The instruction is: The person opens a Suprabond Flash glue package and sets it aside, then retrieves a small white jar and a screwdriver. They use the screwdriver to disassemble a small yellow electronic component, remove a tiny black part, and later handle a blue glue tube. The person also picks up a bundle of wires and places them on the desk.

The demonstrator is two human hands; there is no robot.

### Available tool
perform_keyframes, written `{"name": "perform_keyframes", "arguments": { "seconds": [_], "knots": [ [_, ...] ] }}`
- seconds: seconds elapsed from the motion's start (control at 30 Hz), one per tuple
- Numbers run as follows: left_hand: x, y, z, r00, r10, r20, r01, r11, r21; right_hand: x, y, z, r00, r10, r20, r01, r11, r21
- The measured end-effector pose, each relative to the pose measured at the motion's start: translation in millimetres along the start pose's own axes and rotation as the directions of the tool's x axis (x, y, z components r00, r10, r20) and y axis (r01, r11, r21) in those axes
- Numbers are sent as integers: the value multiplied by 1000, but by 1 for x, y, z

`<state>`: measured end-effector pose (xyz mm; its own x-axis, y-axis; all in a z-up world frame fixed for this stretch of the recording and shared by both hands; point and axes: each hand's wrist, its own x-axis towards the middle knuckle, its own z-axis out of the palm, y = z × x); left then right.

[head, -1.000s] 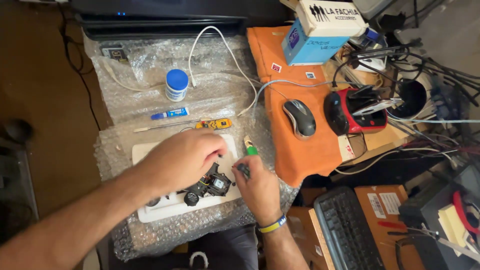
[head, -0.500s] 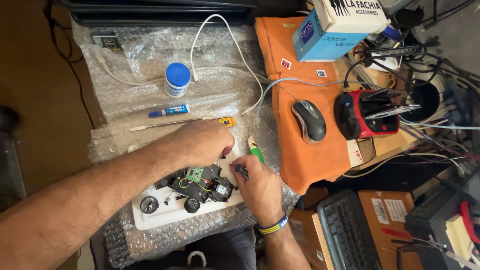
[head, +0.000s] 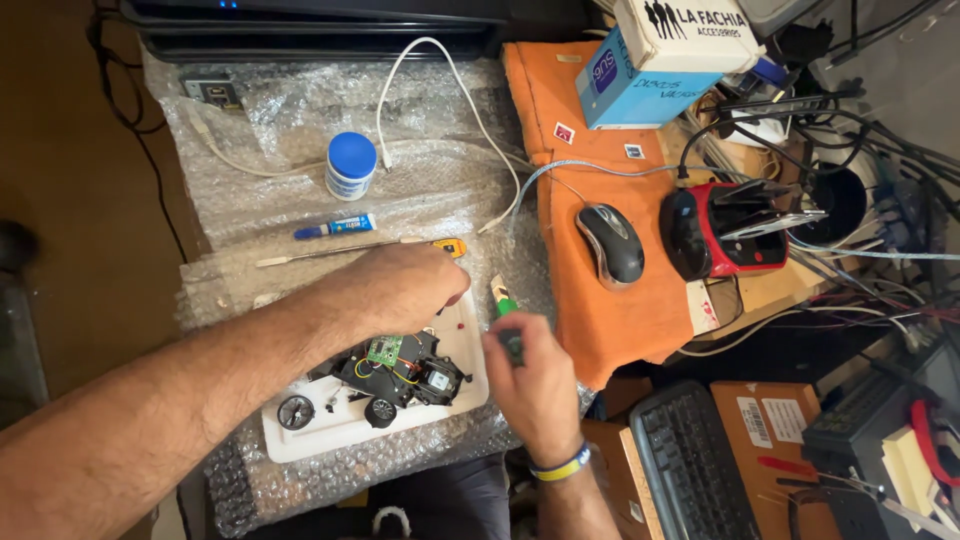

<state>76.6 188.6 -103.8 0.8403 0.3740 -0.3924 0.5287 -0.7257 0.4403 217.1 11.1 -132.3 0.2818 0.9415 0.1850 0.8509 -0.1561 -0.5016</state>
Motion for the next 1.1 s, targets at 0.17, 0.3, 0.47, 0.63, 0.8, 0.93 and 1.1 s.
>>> {"name": "perform_keyframes", "arguments": {
  "seconds": [0.17,0.3,0.47,0.63,0.8,0.93,1.1],
  "knots": [
    [-10,1,-8,1000,-17,22,18,999,-31,-4,-22,-40,995,28,-96,-17,993,116],
    [-26,-3,-12,994,19,-105,-31,993,-117,-19,-27,-62,961,-156,-230,188,974,124],
    [-81,-6,-15,910,139,-390,-227,956,-188,-44,8,-39,923,-68,-379,88,995,36],
    [-142,-15,20,731,205,-651,-376,917,-133,-53,30,2,869,-299,-393,198,940,-277],
    [-183,-30,68,632,64,-772,-387,890,-243,-54,26,20,895,-291,-339,176,926,-333],
    [-213,3,83,498,-327,-803,-164,874,-458,-54,23,18,907,-314,-279,209,913,-351],
    [-166,-128,204,763,-377,-526,85,864,-496,-57,16,1,922,-332,-198,258,910,-323]
  ]
}}
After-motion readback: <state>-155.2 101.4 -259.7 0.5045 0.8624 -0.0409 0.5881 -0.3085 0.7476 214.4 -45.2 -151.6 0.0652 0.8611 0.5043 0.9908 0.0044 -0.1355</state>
